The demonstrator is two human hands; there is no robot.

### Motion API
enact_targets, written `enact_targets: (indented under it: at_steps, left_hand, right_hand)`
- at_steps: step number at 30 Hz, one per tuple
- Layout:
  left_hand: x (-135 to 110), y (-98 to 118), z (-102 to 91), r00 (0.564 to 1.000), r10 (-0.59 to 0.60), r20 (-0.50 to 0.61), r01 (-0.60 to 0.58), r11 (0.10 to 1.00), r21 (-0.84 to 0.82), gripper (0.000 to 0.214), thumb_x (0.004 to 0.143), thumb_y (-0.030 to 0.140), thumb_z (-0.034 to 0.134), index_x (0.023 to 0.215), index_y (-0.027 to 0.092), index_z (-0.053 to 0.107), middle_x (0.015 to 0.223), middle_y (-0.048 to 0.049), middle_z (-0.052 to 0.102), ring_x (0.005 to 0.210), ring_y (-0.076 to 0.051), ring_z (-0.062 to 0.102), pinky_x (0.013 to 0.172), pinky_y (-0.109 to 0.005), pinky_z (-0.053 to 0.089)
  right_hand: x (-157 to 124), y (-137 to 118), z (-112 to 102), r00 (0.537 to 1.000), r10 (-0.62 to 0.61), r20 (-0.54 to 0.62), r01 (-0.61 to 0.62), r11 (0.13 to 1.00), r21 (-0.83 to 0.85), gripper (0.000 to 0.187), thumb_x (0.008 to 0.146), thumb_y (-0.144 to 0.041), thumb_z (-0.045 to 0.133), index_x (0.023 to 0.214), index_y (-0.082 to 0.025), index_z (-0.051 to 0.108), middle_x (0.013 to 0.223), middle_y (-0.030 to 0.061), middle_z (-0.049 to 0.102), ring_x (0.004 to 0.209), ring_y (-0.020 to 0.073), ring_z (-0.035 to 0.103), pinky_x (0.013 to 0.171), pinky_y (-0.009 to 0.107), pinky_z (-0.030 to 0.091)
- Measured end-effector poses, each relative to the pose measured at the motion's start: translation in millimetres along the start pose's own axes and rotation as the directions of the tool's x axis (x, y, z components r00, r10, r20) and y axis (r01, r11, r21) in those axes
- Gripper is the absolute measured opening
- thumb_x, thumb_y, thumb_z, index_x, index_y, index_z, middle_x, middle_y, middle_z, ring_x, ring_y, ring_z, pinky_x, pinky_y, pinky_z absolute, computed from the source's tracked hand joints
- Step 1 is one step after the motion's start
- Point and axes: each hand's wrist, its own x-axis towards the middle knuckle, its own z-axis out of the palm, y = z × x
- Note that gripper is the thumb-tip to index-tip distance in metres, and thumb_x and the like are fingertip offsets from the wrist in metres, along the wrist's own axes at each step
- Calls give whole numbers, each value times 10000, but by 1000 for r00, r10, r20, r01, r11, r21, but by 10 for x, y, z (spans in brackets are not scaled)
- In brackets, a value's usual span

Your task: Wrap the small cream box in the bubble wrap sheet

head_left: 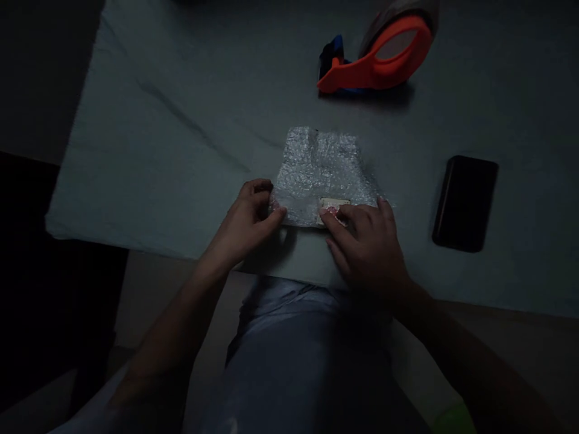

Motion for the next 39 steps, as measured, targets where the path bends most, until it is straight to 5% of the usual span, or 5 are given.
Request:
enact_targets:
  at_steps: [5,13,24,31,39]
  left_hand:
    - [104,56,-7,987,-98,127,101,995,-20,386,808,536,587,830,154,636,802,-34,624,746,-169,581,640,-264,439]
    - [147,45,-123,937,-217,275,269,948,-171,348,743,488,664,656,160,583,571,26,512,531,-99,458,499,-211,301]
    - [96,195,372,990,-52,-129,18,968,-251,113,679,136,558,647,175,457,600,62,464,568,-73,429,545,-206,335]
    - [128,587,371,992,126,-2,-120,944,-308,173,837,175,513,1006,189,544,793,18,622,684,-103,589,663,-248,489]
    - [203,523,451,970,233,65,-197,917,-346,535,791,18,342,1269,228,457,1065,-27,667,839,-139,664,768,-322,562]
  right_hand:
    - [-12,-5,14,1000,-17,-25,17,1000,-12,356,862,-217,584,1210,-144,603,1066,106,627,1018,255,527,1057,537,366]
    - [-9,-11,20,1000,-15,12,16,999,-39,388,850,-217,599,1231,-148,582,1097,106,617,1038,264,519,1065,537,369]
    - [37,-21,30,1000,-19,-11,18,999,-49,342,853,-197,576,1192,-149,600,1063,112,625,1037,264,506,1062,528,367]
    - [-62,15,38,998,-27,-56,30,998,53,363,854,-181,536,1198,-70,571,1133,155,645,1090,270,547,1072,513,363]
    - [-130,19,81,993,-1,-119,17,991,132,380,851,-157,512,1217,-63,553,1057,146,669,1037,252,603,1047,498,419]
